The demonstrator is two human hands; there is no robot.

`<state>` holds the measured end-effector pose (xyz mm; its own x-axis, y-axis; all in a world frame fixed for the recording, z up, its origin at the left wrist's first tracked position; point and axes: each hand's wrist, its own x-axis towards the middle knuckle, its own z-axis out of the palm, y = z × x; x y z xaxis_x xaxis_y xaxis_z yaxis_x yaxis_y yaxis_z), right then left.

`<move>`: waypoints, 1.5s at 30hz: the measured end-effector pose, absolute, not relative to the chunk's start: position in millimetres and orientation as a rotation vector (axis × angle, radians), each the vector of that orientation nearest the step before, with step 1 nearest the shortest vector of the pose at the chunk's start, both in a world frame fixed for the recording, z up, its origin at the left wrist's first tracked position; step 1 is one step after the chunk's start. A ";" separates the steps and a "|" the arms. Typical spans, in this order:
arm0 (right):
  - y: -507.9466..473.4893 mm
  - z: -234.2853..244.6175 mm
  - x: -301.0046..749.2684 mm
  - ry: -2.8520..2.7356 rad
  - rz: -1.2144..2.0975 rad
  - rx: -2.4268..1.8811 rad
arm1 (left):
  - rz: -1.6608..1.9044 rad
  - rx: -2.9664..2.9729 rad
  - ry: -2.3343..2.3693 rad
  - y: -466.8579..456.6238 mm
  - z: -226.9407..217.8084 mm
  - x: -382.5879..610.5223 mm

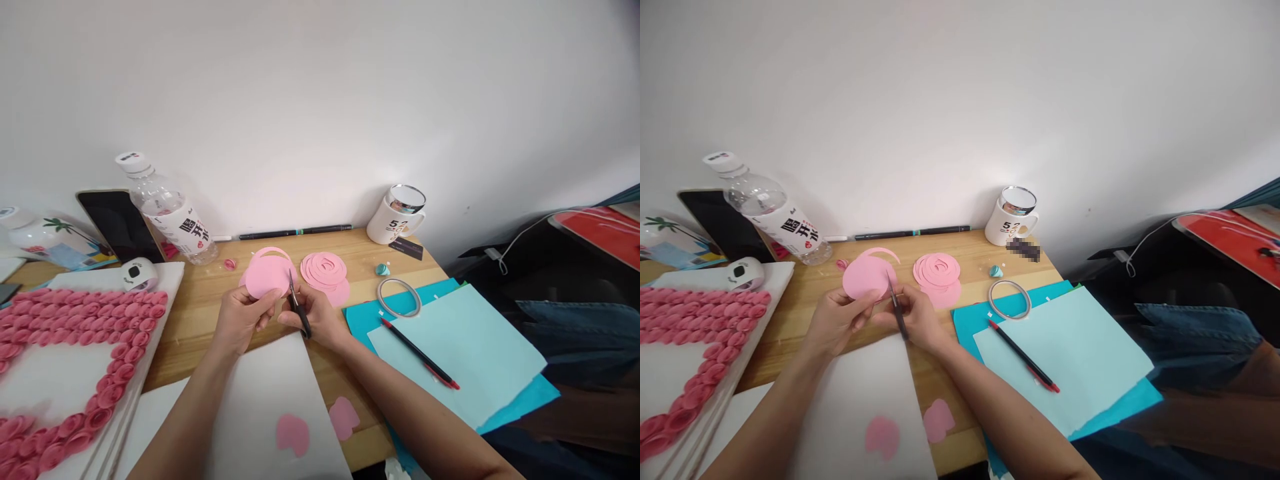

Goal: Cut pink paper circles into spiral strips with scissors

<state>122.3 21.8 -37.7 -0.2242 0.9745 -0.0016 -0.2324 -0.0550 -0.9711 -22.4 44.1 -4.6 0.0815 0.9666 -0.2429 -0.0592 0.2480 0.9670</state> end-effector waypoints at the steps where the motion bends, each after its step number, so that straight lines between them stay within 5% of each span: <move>1: 22.2 -36.9 122.9 -1.179 1.483 -0.924 | 0.995 1.018 1.205 44.3 -5.8 -22.8; 45: 22.5 -39.2 120.5 -1.091 1.563 -0.990 | 1.080 0.926 1.102 45.1 -2.6 -22.3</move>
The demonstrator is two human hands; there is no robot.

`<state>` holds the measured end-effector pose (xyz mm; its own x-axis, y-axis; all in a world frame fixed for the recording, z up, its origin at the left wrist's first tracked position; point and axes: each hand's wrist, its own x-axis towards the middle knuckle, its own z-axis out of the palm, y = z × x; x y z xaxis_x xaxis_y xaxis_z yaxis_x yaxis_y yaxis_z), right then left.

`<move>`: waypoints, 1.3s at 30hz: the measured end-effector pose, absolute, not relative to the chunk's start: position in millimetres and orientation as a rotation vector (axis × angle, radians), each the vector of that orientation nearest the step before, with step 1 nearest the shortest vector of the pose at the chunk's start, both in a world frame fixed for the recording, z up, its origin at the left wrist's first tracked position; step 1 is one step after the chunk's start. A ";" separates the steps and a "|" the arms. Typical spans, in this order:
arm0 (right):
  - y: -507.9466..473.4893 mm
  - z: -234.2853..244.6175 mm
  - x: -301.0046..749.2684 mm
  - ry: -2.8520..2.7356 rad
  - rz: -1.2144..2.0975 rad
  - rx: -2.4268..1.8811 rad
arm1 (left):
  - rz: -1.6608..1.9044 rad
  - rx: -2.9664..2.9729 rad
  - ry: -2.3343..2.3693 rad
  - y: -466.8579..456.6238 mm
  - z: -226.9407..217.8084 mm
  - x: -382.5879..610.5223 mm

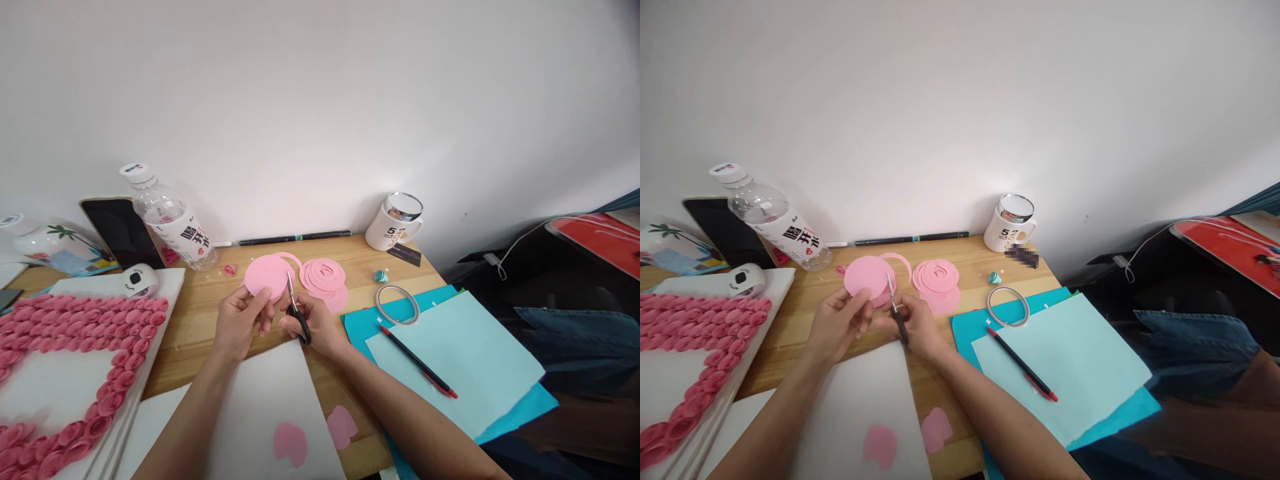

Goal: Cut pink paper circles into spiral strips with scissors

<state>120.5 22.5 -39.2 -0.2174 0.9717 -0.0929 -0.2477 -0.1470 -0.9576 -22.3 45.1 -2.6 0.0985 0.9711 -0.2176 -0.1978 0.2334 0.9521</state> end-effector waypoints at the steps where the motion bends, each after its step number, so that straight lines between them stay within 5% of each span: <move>1: 22.3 -38.9 119.9 -1.099 1.568 -0.991 | 1.075 0.920 1.111 45.0 -3.4 -21.4; 39: 22.0 -34.4 122.3 -1.127 1.552 -0.974 | 1.069 1.002 1.189 44.8 -1.6 -23.3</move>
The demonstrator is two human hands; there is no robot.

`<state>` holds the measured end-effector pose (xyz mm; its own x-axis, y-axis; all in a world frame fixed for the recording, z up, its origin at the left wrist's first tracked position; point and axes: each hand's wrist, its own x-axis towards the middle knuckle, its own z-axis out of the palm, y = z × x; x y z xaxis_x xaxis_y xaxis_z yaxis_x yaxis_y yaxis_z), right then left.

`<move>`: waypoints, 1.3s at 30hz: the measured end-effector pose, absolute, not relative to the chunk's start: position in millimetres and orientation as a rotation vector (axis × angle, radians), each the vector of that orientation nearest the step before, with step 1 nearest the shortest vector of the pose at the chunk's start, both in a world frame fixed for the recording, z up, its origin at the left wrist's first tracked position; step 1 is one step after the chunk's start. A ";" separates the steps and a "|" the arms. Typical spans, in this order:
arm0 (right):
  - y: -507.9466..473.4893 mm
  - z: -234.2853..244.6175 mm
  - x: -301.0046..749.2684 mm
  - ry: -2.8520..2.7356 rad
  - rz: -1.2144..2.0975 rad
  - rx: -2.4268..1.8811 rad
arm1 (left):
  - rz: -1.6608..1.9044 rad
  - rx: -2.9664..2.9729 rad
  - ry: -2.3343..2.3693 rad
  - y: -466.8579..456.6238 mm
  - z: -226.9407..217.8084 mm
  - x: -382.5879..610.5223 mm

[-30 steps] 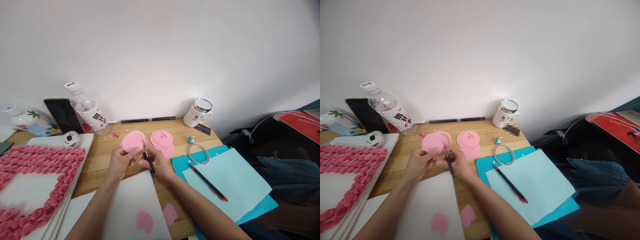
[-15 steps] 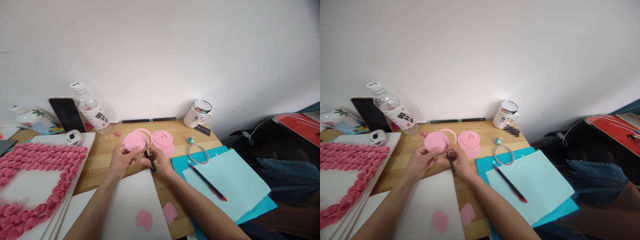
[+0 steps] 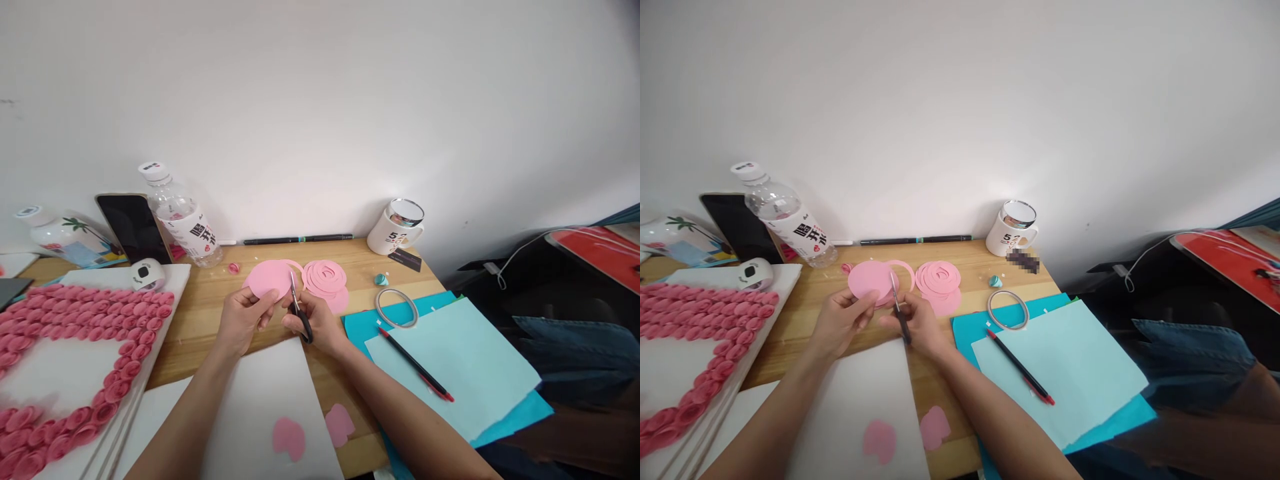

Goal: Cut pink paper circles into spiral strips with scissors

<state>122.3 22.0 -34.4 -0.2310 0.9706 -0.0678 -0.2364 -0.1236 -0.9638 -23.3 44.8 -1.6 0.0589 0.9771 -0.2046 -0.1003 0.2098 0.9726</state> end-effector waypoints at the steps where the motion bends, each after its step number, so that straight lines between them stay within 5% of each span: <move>1: 22.0 -34.6 122.2 -1.125 1.555 -0.977 | 1.071 1.000 1.193 44.7 -1.2 -23.1; 39: 22.2 -41.5 120.8 -1.247 1.543 -0.916 | 1.031 1.029 1.159 40.3 -3.4 -18.3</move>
<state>120.8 22.2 -41.5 -0.2993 0.9542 -0.0006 -0.1996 -0.0632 -0.9778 -18.3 40.3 -3.4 0.1064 0.9734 -0.2027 -0.0878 0.2123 0.9733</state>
